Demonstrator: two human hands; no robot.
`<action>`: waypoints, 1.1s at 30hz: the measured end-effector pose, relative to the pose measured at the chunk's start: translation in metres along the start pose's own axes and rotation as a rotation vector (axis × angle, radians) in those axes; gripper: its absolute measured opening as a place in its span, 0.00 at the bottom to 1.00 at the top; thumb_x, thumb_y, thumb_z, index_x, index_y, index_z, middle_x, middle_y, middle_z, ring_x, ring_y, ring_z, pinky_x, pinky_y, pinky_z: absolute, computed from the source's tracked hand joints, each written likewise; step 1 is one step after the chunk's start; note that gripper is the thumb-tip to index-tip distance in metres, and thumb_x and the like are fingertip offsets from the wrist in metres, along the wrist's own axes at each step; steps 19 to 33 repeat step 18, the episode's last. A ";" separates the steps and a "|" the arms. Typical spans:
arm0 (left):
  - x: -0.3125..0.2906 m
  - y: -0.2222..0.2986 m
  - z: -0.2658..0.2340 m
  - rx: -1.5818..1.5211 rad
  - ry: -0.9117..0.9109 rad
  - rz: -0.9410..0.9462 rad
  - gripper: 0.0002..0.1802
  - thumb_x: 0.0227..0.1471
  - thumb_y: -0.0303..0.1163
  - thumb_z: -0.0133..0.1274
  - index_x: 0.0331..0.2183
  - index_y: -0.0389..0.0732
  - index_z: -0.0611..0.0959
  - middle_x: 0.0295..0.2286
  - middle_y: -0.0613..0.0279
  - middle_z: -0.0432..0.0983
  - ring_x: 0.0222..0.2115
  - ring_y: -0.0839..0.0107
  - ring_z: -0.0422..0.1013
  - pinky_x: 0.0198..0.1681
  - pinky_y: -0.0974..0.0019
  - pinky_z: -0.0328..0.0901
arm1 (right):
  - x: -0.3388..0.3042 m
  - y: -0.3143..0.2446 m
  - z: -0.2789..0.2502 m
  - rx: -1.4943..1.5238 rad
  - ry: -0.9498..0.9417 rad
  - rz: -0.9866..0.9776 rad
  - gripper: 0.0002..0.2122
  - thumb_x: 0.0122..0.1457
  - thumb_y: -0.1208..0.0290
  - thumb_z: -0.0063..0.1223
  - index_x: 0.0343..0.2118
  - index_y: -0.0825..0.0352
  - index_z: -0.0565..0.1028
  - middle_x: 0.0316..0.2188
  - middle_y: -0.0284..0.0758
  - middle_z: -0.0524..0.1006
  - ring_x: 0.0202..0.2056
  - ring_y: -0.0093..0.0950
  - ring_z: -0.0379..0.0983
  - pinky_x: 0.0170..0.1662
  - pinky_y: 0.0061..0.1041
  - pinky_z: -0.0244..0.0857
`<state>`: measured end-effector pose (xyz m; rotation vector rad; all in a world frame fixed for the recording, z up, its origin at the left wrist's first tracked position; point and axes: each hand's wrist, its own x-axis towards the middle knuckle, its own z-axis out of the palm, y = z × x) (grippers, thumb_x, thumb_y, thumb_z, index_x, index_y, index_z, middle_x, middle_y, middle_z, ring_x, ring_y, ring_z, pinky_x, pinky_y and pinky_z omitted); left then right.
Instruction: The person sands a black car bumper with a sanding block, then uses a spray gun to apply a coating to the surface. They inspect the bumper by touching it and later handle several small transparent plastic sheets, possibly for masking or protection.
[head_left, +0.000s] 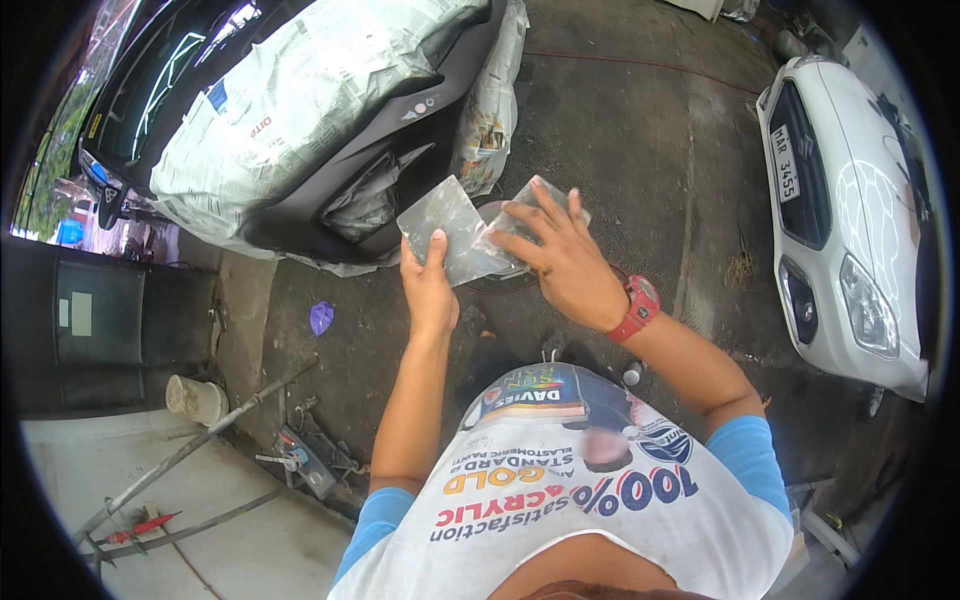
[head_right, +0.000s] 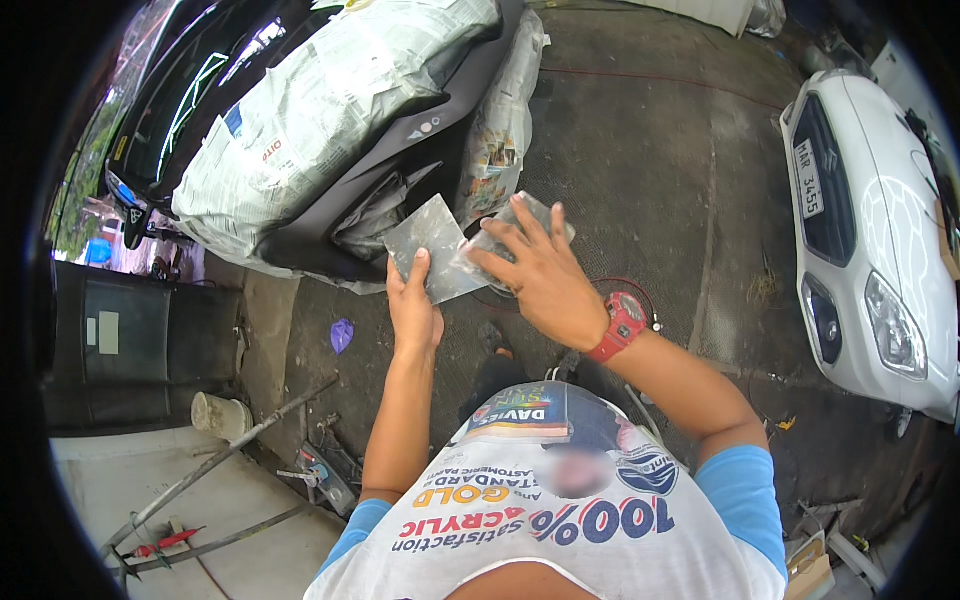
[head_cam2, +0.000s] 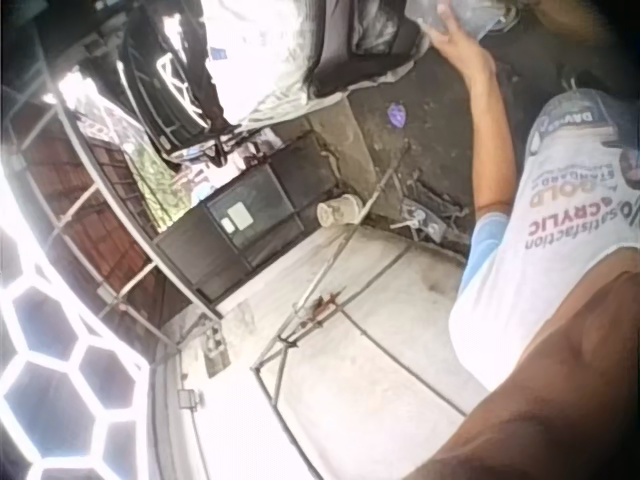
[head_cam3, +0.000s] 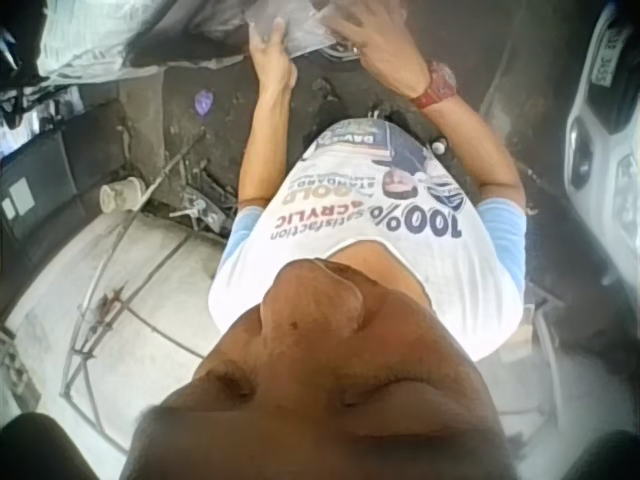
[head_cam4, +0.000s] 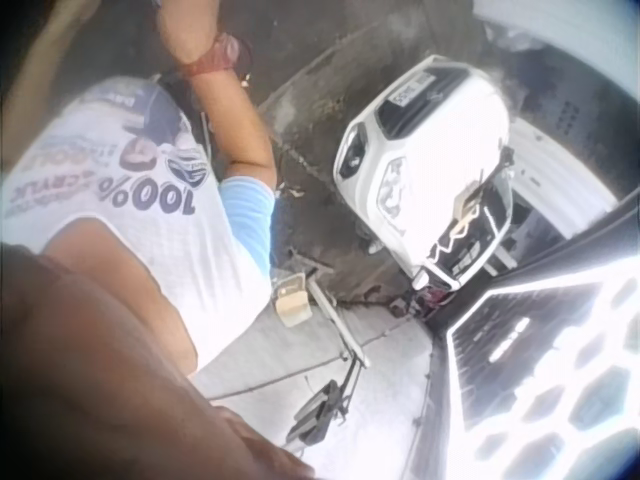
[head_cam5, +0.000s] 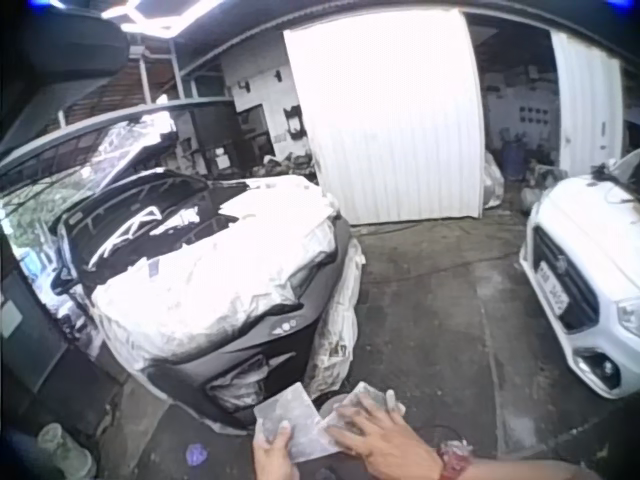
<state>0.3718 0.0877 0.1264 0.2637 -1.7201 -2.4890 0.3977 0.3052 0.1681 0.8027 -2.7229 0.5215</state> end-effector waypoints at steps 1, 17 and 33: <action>0.004 -0.001 -0.002 -0.029 0.004 -0.010 0.26 0.69 0.33 0.56 0.63 0.36 0.71 0.55 0.57 0.76 0.55 0.67 0.73 0.61 0.59 0.68 | 0.000 -0.004 0.002 0.248 -0.058 0.101 0.28 0.58 0.81 0.52 0.63 0.54 0.74 0.68 0.40 0.67 0.72 0.52 0.57 0.72 0.64 0.49; 0.013 0.000 -0.011 0.077 0.070 0.152 0.28 0.69 0.33 0.58 0.64 0.36 0.71 0.55 0.56 0.77 0.56 0.66 0.73 0.63 0.60 0.65 | -0.010 0.007 0.017 0.035 -0.160 -0.040 0.31 0.58 0.76 0.59 0.65 0.47 0.75 0.68 0.36 0.71 0.74 0.43 0.56 0.74 0.70 0.38; 0.013 -0.004 -0.016 0.082 0.072 0.151 0.28 0.69 0.33 0.58 0.64 0.36 0.71 0.55 0.56 0.77 0.56 0.66 0.73 0.63 0.60 0.65 | -0.010 0.006 0.018 0.041 -0.160 -0.040 0.31 0.58 0.76 0.59 0.65 0.47 0.75 0.68 0.36 0.71 0.74 0.43 0.56 0.74 0.70 0.38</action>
